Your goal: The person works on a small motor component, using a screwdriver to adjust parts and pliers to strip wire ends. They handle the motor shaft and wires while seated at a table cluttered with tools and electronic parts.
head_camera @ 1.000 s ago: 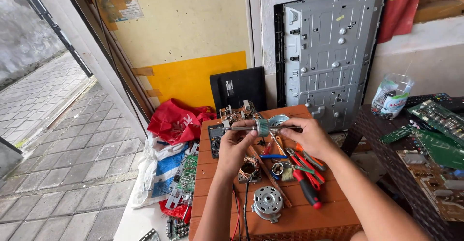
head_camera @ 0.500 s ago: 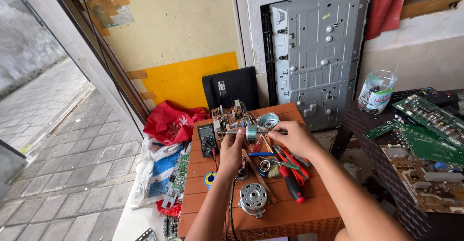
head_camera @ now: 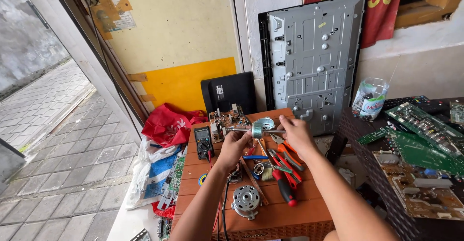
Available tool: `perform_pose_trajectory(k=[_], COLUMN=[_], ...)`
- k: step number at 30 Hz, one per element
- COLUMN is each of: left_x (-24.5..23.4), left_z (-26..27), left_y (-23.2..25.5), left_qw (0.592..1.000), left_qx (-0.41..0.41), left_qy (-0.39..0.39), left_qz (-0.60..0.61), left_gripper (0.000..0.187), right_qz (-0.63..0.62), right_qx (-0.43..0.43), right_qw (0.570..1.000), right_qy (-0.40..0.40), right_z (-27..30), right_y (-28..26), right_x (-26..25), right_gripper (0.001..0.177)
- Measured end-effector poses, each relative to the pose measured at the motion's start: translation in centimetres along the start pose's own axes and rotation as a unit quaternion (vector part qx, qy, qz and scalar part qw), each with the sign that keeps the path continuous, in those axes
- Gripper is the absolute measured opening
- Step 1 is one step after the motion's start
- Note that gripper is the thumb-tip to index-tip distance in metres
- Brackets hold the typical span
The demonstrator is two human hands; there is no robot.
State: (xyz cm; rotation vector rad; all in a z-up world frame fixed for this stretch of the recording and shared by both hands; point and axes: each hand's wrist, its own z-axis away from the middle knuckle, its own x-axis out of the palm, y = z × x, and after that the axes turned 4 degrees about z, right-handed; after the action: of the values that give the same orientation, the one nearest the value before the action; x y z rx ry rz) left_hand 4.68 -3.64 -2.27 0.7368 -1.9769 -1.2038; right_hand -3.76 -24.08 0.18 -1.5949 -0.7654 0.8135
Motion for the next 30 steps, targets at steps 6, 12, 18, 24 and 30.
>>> perform_pose_trajectory(k=[6, 12, 18, 24, 30], left_x=[0.0, -2.9, -4.2, -5.3, -5.3], left_z=[1.3, 0.2, 0.5, 0.4, 0.9], left_y=[-0.1, -3.9, -3.6, -2.5, -1.8], left_qw=[0.998, 0.984, 0.977, 0.968, 0.967], left_qx=[0.0, -0.001, 0.038, 0.059, 0.053], left_qy=[0.056, 0.118, 0.166, 0.179, 0.184], left_qz=[0.029, 0.13, 0.131, 0.165, 0.17], left_gripper=[0.035, 0.026, 0.025, 0.023, 0.023], right_qz=[0.246, 0.169, 0.194, 0.275, 0.23], right_qx=[-0.046, -0.063, -0.056, -0.123, -0.109], right_qw=[0.967, 0.983, 0.975, 0.952, 0.964], right_qy=[0.043, -0.022, -0.091, -0.062, -0.077], right_z=[0.9, 0.6, 3.4, -3.6, 0.6], right_y=[-1.0, -1.2, -5.0, 4.4, -1.2], right_x=[0.5, 1.4, 2.0, 3.3, 3.4], right_gripper=[0.027, 0.02, 0.016, 0.055, 0.025])
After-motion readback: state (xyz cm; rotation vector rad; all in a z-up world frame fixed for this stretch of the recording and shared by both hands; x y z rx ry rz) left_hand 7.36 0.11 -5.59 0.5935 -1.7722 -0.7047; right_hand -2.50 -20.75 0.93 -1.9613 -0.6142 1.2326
